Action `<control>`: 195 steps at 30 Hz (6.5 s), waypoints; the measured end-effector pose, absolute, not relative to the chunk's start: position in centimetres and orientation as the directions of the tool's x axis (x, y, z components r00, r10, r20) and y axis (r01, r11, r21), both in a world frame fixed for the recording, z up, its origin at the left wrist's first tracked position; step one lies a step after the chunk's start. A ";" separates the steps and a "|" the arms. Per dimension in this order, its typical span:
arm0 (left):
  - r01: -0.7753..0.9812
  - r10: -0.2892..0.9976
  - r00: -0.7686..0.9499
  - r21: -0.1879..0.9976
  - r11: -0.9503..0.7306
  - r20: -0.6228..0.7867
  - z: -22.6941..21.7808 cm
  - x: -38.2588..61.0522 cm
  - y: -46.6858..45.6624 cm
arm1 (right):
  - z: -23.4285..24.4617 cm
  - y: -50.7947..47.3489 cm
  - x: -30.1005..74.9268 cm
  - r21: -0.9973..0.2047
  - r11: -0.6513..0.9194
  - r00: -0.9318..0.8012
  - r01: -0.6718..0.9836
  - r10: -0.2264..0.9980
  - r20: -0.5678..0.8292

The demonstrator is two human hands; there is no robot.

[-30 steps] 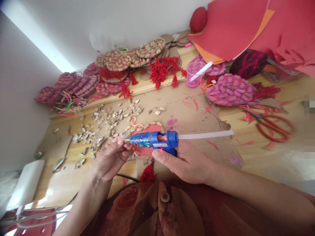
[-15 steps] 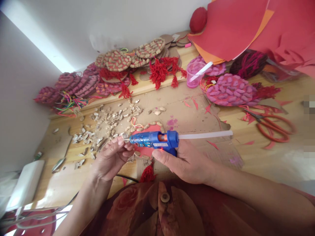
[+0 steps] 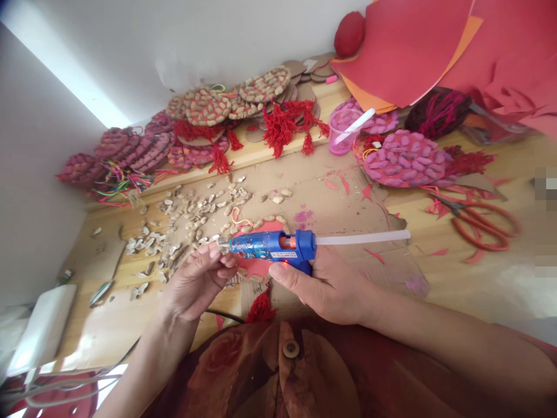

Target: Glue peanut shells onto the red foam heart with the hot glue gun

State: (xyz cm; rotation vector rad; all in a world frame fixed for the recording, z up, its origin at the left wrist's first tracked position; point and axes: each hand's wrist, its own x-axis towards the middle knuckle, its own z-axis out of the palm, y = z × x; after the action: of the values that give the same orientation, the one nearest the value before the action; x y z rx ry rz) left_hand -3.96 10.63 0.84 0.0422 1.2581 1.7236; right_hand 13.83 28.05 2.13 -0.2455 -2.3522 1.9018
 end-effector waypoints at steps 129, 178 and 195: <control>0.942 0.915 -0.306 0.224 0.251 0.264 0.1 -6.0 14.7 | -1.1 28.4 11.1 -0.929 -0.362 -0.774 0.075 0.567 -0.283; 0.907 0.910 -0.335 0.347 0.240 0.245 0.0 -6.4 14.1 | -1.1 28.4 11.2 -0.923 -0.373 -0.772 0.093 0.559 -0.303; 0.914 0.914 -0.333 0.317 0.253 0.230 -0.2 -5.7 14.8 | -0.4 28.2 11.2 -0.960 -0.225 -0.834 0.167 0.486 -0.259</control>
State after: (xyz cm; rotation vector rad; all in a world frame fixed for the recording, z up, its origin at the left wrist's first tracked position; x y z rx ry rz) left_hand -5.70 14.85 -0.25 1.8140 2.4858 0.6277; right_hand 11.22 28.17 -0.38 -0.7840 -1.8032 2.1646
